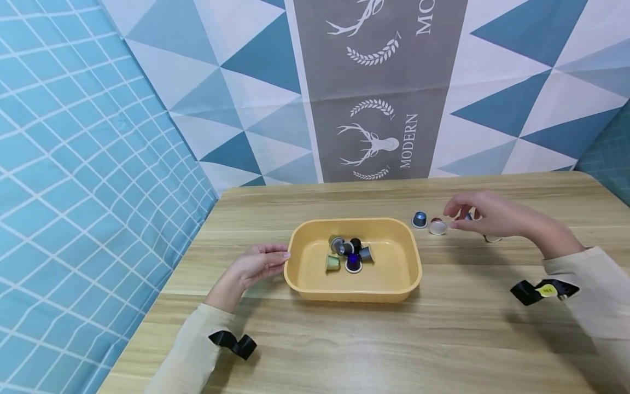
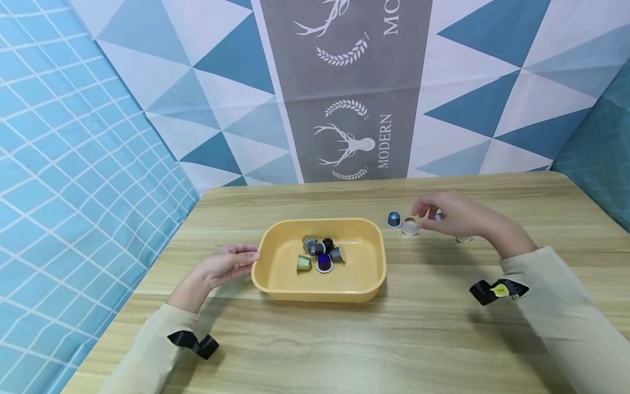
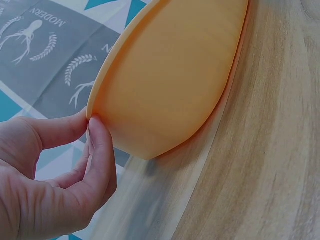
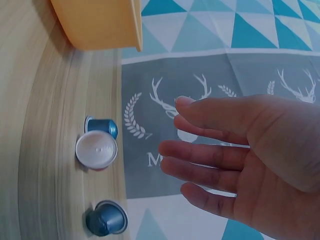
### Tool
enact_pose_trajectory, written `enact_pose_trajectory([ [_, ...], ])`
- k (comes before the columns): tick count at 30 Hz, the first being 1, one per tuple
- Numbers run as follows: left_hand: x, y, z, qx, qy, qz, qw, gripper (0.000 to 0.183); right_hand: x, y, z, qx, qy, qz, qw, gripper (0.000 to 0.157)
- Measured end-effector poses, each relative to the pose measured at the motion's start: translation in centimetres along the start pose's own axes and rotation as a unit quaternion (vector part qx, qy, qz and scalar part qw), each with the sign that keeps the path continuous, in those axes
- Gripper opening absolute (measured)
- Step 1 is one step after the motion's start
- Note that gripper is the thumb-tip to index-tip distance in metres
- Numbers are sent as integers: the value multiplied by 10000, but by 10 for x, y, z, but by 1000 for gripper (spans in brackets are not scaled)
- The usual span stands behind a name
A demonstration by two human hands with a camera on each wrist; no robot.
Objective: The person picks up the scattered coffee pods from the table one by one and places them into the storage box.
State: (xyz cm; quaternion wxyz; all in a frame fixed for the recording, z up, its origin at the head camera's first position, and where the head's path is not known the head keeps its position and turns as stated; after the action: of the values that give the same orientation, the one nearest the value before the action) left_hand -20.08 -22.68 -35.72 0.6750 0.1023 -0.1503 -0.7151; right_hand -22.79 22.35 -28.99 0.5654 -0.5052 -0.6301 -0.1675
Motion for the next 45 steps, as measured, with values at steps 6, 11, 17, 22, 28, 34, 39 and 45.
enact_pose_trajectory([
  [6, 0, 0, 0, 11, 0, 9, 10000, 34, 1, 4, 8, -150, 15, 16, 9999, 21],
  [11, 0, 0, 0, 31, 20, 7, 10000, 34, 0, 7, 15, -279, 51, -3, 9996, 21],
  [17, 0, 0, -1, 38, 32, 2, 10000, 35, 1, 11, 23, -371, 6, -15, 9993, 22],
  [22, 0, 0, -2, 37, 15, -23, 10000, 32, 2, 15, 28, -330, 49, 65, 9994, 22],
  [28, 0, 0, -1, 49, 31, -39, 10000, 32, 2, 19, 35, -413, 125, 20, 9991, 23],
  [34, 1, -2, -1, 84, 24, -39, 10000, 33, 0, 21, 40, -308, 235, 108, 9992, 22],
  [39, 2, -3, 0, 103, -8, -47, 9999, 30, -2, 21, 46, -336, 242, 91, 9991, 23],
  [45, 1, -3, 0, 111, 49, -45, 9999, 26, -2, 22, 52, -465, 213, -34, 9987, 24],
])
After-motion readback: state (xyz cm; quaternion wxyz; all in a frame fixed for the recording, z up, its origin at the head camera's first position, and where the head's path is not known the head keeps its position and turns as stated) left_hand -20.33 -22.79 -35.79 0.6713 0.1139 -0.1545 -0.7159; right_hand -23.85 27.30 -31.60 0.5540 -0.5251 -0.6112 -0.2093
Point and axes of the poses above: each hand's wrist, its own y-axis away from the middle knuckle, its own x-axis out of the back of the hand, z = x × y, the point moved 3 cm from there along -y, towards the middle knuckle, and after that the axes turned 14 degrees about z, right-handed, at the moved point
